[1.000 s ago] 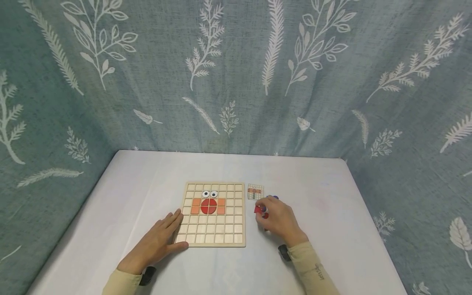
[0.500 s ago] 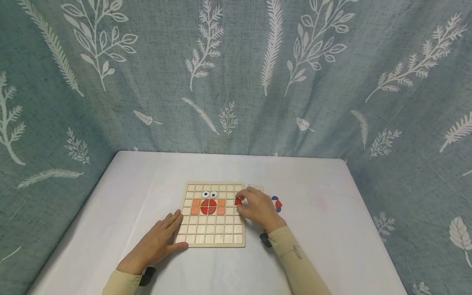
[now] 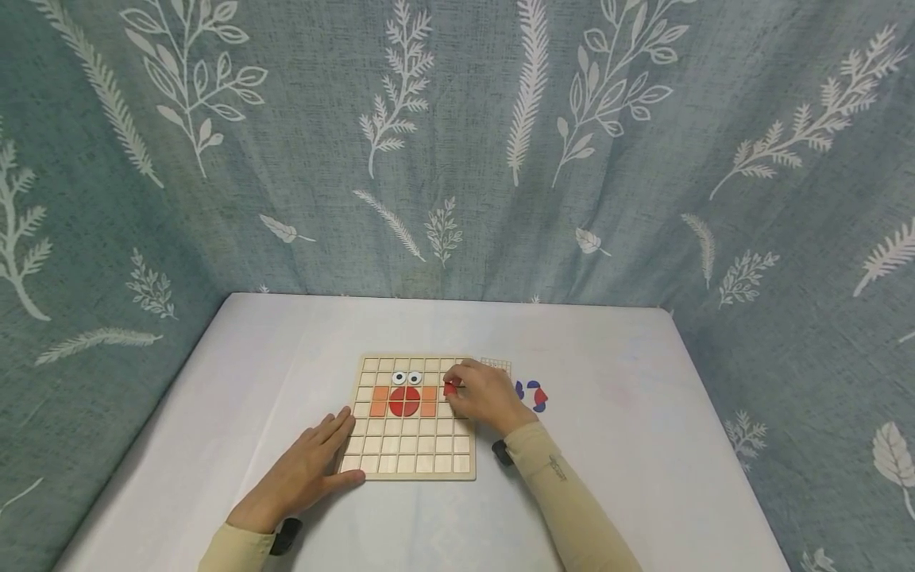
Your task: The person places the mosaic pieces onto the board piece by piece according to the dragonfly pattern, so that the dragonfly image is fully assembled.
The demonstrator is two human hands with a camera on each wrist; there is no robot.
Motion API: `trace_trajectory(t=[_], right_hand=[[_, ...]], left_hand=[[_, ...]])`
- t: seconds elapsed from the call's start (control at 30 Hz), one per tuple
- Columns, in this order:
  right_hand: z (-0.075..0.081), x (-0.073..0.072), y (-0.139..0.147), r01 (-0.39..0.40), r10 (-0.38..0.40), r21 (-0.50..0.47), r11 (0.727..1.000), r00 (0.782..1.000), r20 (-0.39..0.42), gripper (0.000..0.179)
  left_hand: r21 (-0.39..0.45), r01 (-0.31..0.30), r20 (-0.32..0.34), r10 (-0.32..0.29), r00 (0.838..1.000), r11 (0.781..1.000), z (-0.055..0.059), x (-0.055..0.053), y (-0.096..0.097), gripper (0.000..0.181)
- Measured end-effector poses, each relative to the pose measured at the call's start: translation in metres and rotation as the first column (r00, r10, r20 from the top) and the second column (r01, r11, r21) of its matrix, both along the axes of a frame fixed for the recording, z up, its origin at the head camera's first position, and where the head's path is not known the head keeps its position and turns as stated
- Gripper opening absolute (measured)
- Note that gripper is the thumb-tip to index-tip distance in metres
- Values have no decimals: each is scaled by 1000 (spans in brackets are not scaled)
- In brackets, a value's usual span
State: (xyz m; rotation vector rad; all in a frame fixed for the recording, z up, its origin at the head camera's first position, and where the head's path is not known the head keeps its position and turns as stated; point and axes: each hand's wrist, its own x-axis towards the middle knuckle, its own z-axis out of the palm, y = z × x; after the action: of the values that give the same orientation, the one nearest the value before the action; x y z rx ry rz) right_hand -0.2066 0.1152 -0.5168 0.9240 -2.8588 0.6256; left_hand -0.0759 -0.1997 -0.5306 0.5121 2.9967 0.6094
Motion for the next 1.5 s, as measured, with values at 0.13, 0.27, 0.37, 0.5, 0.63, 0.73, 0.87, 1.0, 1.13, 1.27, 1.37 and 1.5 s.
trace_trajectory(t=[0.13,0.27,0.37,0.5,0.63,0.73,0.87,1.0,1.13,1.27,1.37,1.5], right_hand=[[-2,-4,-3,-50,50,-1,999,998,-31,17],[-4,-6,-5,-69,69,8,998,997,-43,15],[-4,-6,-6,-67,67,17,998,997,-38,15],[-4,-7,-7,-61,61,23,998,998,0,15],[-3,-8,-9,-43,40,46,998,997,62,15],[-3,-8,-10,-25,19,63,998,995,98,16],[-1,-9,-11,-9,-4,86,996,988,153,19],[1,-9,-11,-9,-10,94,996,981,196,21],[2,-8,-12,-10,-8,97,995,983,186,18],[2,-6,-13,-6,-10,99,995,988,153,16],[1,-4,-15,-2,-9,92,996,992,124,16],[-2,-1,-16,10,-19,80,997,994,106,17]], left_hand=[[0,-2,7,2,1000,1000,-1,0,0,90],[-2,-3,10,3,1000,1000,-2,-1,-1,91],[1,-4,13,4,1000,1000,-2,-1,-1,91],[4,-2,8,2,1000,1000,0,0,-1,91],[7,-2,5,2,1000,1000,0,0,0,90],[8,-2,3,2,1000,1000,0,0,0,91],[9,-2,4,2,1000,1000,0,0,0,91],[5,1,3,-1,1000,1000,1,0,1,91],[4,4,-3,-4,1000,1000,1,0,1,91],[10,7,-16,-7,1000,1000,0,0,0,91],[8,7,-26,-6,1000,1000,-1,1,0,91],[1,-1,-16,1,1000,1000,-3,0,0,92]])
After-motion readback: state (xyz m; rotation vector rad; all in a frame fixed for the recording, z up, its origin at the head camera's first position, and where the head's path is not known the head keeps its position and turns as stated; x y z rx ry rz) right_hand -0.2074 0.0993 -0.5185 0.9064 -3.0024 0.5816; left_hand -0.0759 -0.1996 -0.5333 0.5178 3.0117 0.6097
